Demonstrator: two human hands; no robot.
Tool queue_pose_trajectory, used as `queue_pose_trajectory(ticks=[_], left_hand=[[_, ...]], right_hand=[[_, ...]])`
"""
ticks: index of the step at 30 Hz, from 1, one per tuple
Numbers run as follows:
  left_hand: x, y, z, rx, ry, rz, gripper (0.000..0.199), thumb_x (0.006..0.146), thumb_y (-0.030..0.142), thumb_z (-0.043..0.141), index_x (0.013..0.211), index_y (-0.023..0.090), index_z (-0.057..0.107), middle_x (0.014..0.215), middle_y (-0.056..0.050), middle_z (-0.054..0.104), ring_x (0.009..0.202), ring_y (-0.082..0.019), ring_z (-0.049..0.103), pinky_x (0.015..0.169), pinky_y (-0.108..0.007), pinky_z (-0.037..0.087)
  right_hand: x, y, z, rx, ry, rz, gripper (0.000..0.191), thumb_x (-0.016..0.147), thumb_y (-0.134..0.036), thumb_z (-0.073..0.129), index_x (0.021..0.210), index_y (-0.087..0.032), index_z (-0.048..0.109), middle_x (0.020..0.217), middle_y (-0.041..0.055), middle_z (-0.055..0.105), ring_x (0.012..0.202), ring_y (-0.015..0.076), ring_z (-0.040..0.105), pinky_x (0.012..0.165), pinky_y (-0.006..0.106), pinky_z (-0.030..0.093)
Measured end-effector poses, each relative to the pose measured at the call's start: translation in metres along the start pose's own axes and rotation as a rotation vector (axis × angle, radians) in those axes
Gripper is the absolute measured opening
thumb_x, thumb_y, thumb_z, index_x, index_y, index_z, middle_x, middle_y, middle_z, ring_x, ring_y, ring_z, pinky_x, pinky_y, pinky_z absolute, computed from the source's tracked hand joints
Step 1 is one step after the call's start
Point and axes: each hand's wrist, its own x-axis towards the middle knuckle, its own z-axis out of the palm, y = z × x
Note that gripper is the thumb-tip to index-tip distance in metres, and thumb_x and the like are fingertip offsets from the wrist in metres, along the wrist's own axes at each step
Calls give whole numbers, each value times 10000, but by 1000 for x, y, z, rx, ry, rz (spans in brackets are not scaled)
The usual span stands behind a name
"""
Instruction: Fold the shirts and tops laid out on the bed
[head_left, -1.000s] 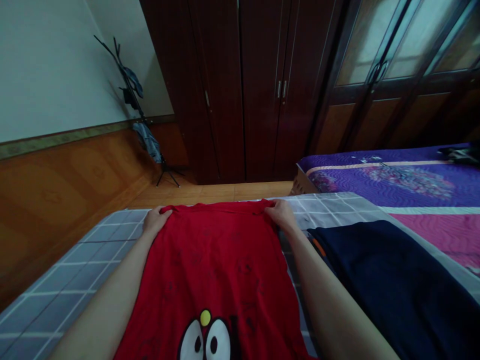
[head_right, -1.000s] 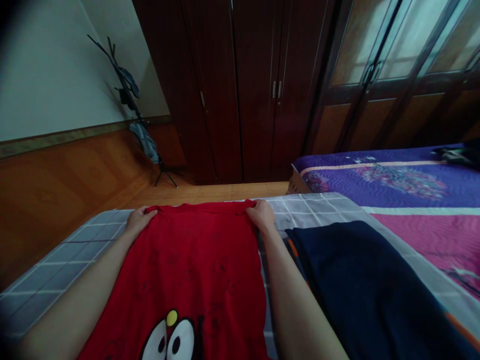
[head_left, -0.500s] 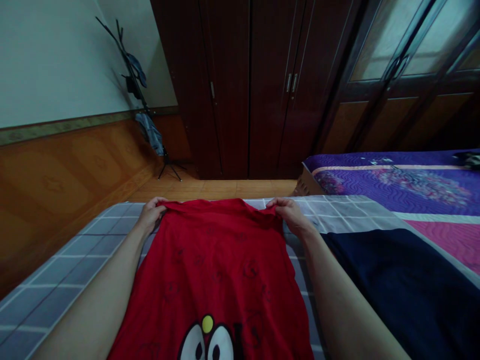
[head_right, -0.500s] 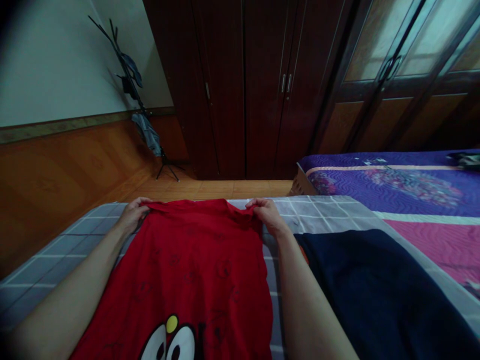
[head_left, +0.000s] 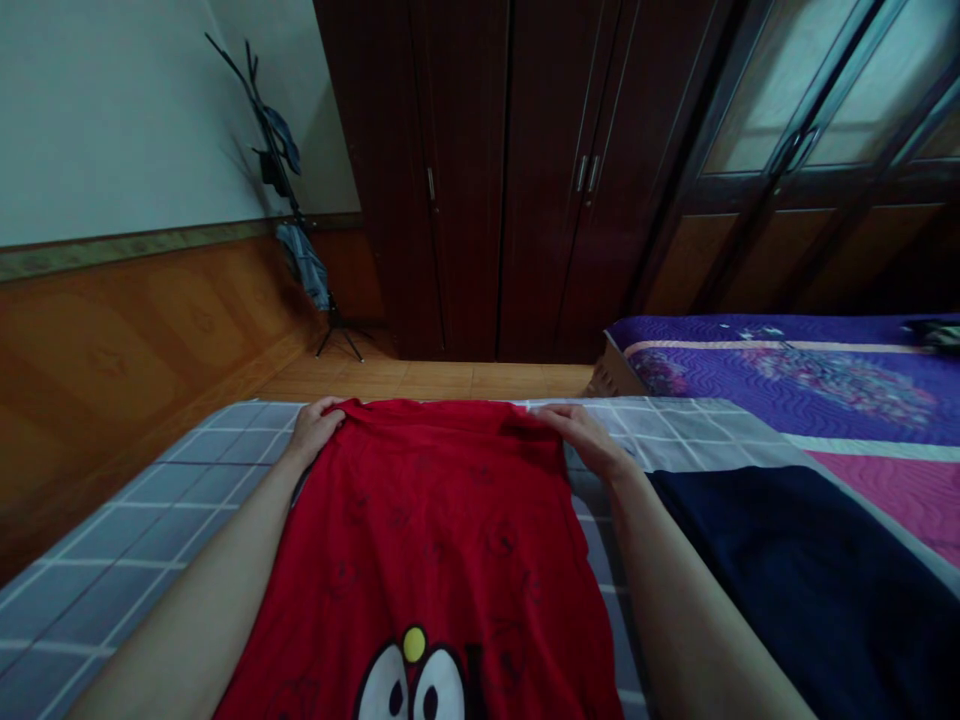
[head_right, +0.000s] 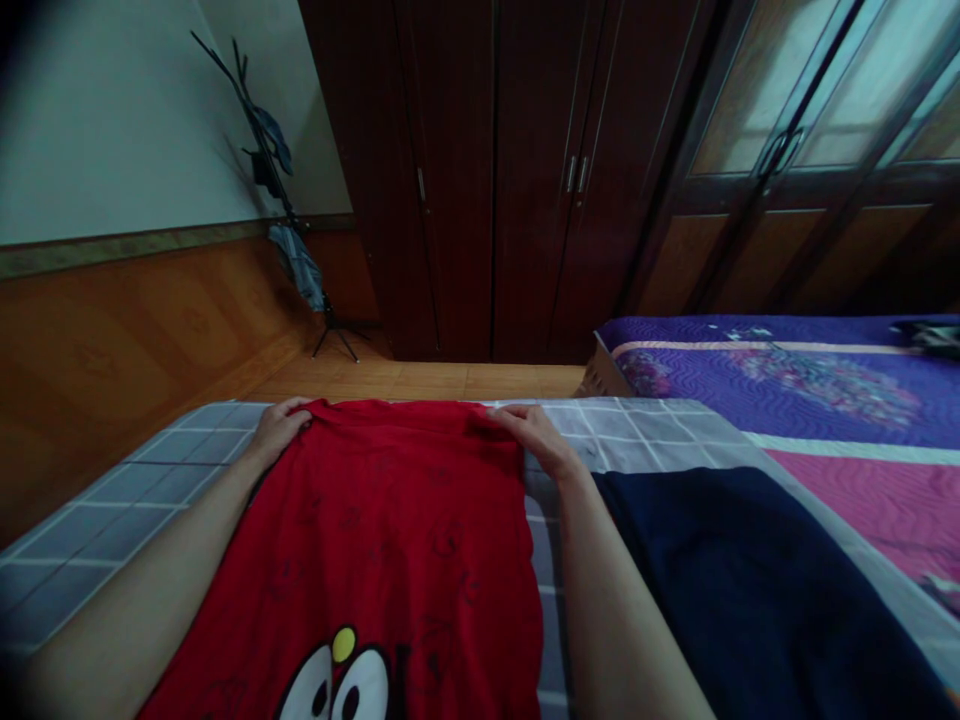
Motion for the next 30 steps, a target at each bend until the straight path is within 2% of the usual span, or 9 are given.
queue_pose_trajectory(ticks=[2, 4, 7, 11, 14, 19, 24, 27, 30], left_hand=[[1, -2, 1, 19, -6, 3, 308, 601, 341, 551, 815, 171, 692, 602, 26, 600, 606, -160, 524, 598, -238, 377], [3, -3, 2, 29, -12, 5, 301, 605, 345, 541, 804, 174, 688, 600, 28, 598, 600, -159, 521, 591, -237, 374], [3, -3, 2, 38, -12, 4, 290, 593, 344, 538, 780, 175, 682, 597, 28, 599, 593, -160, 519, 586, -239, 373], [1, 2, 2, 38, 2, -8, 294, 577, 349, 537, 771, 178, 678, 580, 28, 593, 598, -168, 521, 587, -242, 379], [-1, 7, 3, 23, 9, -23, 305, 570, 361, 536, 768, 175, 674, 565, 28, 582, 588, -168, 520, 575, -240, 384], [-2, 10, 4, -9, 16, -41, 330, 576, 375, 532, 787, 162, 670, 543, 32, 561, 555, -156, 509, 554, -236, 381], [-4, 14, 4, -32, 18, -49, 299, 563, 365, 537, 743, 161, 661, 526, 35, 543, 542, -149, 486, 537, -234, 362], [-5, 16, 4, -45, 20, -57, 297, 562, 365, 549, 743, 159, 664, 521, 36, 540, 540, -147, 483, 542, -235, 361], [-4, 15, 4, -64, 24, -63, 283, 566, 359, 555, 736, 162, 667, 531, 36, 546, 548, -145, 488, 546, -233, 365]], right_hand=[[-2, -5, 2, -58, -71, 7, 325, 720, -455, 622, 694, -145, 718, 706, 60, 700, 649, 162, 616, 588, 252, 462], [0, -6, 4, -136, -84, 19, 264, 704, -395, 626, 695, -153, 730, 689, 48, 702, 631, 156, 607, 576, 246, 455], [7, 0, 7, -276, -35, 36, 108, 601, -207, 658, 672, -183, 736, 631, 14, 690, 592, 146, 583, 550, 233, 425], [12, 5, 10, -469, 44, 33, 153, 523, -88, 631, 561, -217, 702, 523, -20, 636, 528, 132, 541, 500, 223, 359], [13, 1, 7, -559, 87, 14, 115, 577, -120, 612, 522, -204, 668, 481, -18, 596, 497, 126, 519, 479, 226, 328], [15, -6, 1, -604, 136, -28, 156, 712, -196, 549, 657, -180, 694, 606, 12, 655, 587, 141, 576, 523, 223, 370], [10, 1, 12, -634, 60, -19, 58, 574, -200, 691, 620, -227, 714, 563, -23, 642, 538, 134, 560, 485, 218, 339], [10, 3, 17, -636, 114, -21, 83, 538, -143, 670, 527, -225, 676, 484, -33, 589, 491, 119, 519, 474, 223, 305], [14, 2, 12, -578, 222, -33, 80, 605, -184, 628, 538, -208, 665, 491, -18, 591, 506, 131, 532, 486, 231, 320]])
